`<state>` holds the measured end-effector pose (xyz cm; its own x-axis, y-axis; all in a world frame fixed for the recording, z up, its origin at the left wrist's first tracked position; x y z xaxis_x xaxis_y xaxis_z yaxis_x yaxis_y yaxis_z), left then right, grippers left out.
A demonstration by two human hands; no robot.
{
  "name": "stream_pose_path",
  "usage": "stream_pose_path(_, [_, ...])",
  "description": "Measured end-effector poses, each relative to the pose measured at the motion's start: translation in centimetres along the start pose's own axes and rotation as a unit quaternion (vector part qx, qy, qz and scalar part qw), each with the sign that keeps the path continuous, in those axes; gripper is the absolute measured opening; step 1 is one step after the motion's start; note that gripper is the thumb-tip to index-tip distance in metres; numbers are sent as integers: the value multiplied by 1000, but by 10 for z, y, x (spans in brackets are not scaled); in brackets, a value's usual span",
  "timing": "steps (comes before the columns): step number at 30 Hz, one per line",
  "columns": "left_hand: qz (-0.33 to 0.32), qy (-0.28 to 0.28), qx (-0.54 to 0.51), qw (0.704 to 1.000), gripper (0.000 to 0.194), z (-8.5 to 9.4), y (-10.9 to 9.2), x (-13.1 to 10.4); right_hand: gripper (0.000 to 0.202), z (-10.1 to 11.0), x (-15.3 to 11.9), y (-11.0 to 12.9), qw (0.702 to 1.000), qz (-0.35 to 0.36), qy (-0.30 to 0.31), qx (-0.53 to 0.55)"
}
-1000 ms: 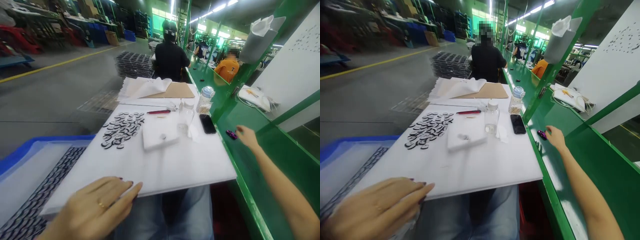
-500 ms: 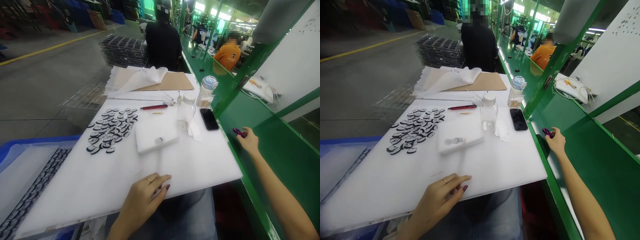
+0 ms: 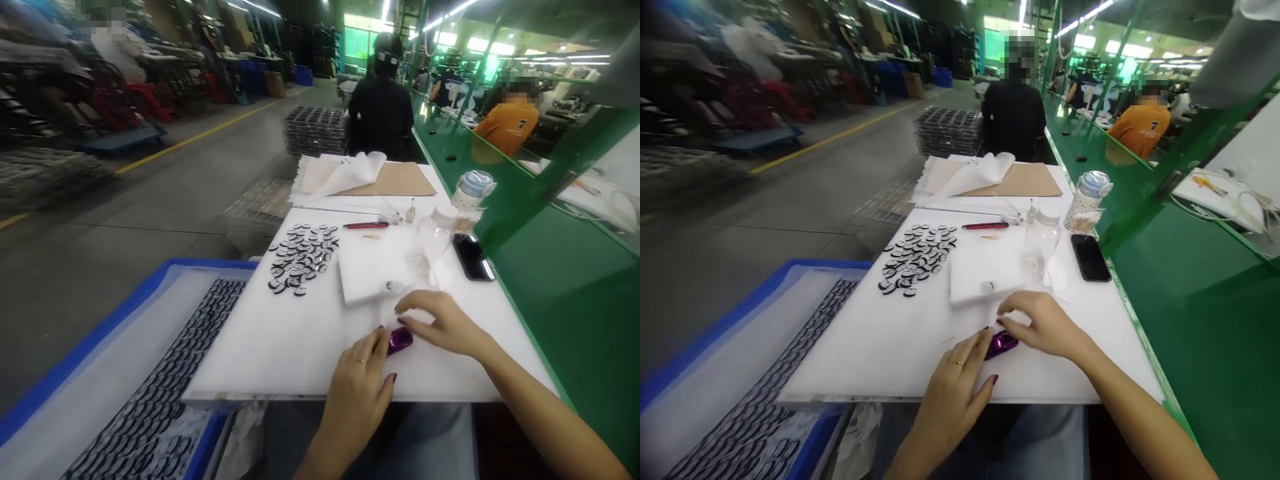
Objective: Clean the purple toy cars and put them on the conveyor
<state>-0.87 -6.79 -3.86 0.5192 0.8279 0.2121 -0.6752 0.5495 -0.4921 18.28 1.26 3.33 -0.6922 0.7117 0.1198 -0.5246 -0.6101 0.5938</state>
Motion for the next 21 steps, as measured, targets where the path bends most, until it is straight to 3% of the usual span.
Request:
stream_pose_path(3, [-35, 63, 36, 997, 63, 8, -7, 10, 18, 7, 21, -15, 995, -16, -99, -2])
stream_pose_path(5, [-100, 107, 90, 985, 56, 16, -13, 21, 27, 0, 28, -24, 996, 3, -85, -16])
stream_pose_path(8, [-252, 142, 180, 940, 25, 22, -20, 40, 34, -16, 28, -35, 996, 35, -68, -43])
stream_pose_path(10, [-330, 125, 221, 909, 9, 18, -22, 52, 39, -24, 26, -39, 995, 49, -76, -47])
stream_pose_path(12, [-372, 94, 228, 895, 9, 8, -21, 61, 43, -27, 24, -38, 995, 50, -79, -46])
stream_pose_path(17, [-371, 51, 177, 910, 7, -12, -13, 64, 49, -25, 26, -28, 996, 24, -77, -23])
stream_pose_path(19, [-370, 41, 160, 914, 8, -17, -8, 60, 44, -21, 26, -24, 994, 13, -109, -17])
stream_pose_path(21, [-386, 21, 126, 914, 6, -23, -3, 55, 26, -17, 24, -19, 984, 21, -175, -30])
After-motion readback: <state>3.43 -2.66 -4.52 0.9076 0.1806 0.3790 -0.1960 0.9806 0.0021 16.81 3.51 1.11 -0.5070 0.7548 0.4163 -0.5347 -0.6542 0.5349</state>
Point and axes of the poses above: each hand's wrist, its own x-axis towards the middle knuckle, its own z-axis out of the back of the hand, y = z × x, the point moved 1 cm from there along x, towards the middle knuckle, and after that the axes turned 11 degrees about y, right-handed, at the moved point
